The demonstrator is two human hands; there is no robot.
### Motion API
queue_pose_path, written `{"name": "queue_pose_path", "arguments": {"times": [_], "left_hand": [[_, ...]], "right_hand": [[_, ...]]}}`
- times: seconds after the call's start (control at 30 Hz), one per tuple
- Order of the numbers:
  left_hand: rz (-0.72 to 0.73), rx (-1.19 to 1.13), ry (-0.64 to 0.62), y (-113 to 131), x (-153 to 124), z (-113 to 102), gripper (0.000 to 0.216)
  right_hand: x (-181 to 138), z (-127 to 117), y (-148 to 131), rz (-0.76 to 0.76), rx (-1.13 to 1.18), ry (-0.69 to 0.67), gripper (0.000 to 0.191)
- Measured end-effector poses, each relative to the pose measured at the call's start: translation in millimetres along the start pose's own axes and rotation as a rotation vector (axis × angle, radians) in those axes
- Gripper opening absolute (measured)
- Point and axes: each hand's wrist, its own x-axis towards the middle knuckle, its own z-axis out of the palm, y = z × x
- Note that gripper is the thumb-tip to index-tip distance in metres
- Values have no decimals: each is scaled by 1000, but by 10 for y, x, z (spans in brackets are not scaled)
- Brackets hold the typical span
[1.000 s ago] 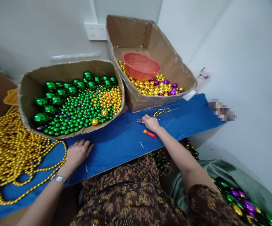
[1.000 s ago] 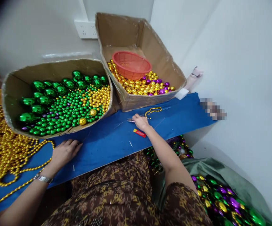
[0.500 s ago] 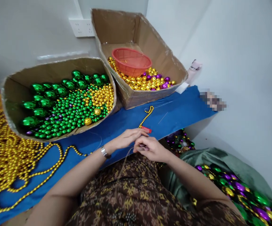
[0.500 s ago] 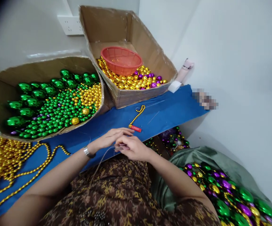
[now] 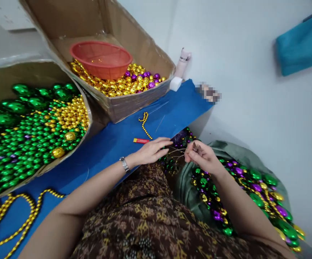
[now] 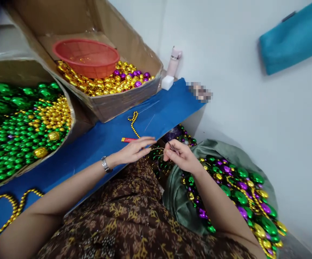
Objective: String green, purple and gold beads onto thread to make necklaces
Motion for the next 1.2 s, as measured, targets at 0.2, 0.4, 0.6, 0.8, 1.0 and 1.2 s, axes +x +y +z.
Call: {"name": "queue_pose_path", "arguments": {"times": [0.2,0.4,0.6,0.8,1.0,1.2], "left_hand": [[-184,-14,-55,3,141,6,28],[-226,278,-141,-37,205,6,29],[-296,410,-175,-40,238,88,29],[-302,446,-147,-47,219,83,30],[-223,496,-118,-52,198,132,31],[-228,296,37,27,88,1,26]], "right_hand": [[-94,-343,130,56,-73,-357,24],[-245,-422,458,154,-468,-483,37],[-179,-263,612,83,-609,-125,44],[-59,74,710,93,-942,-2,44],[85,225,663,186,-1181,-84,43],[158,156,681,234,-1255,-16,41]]}}
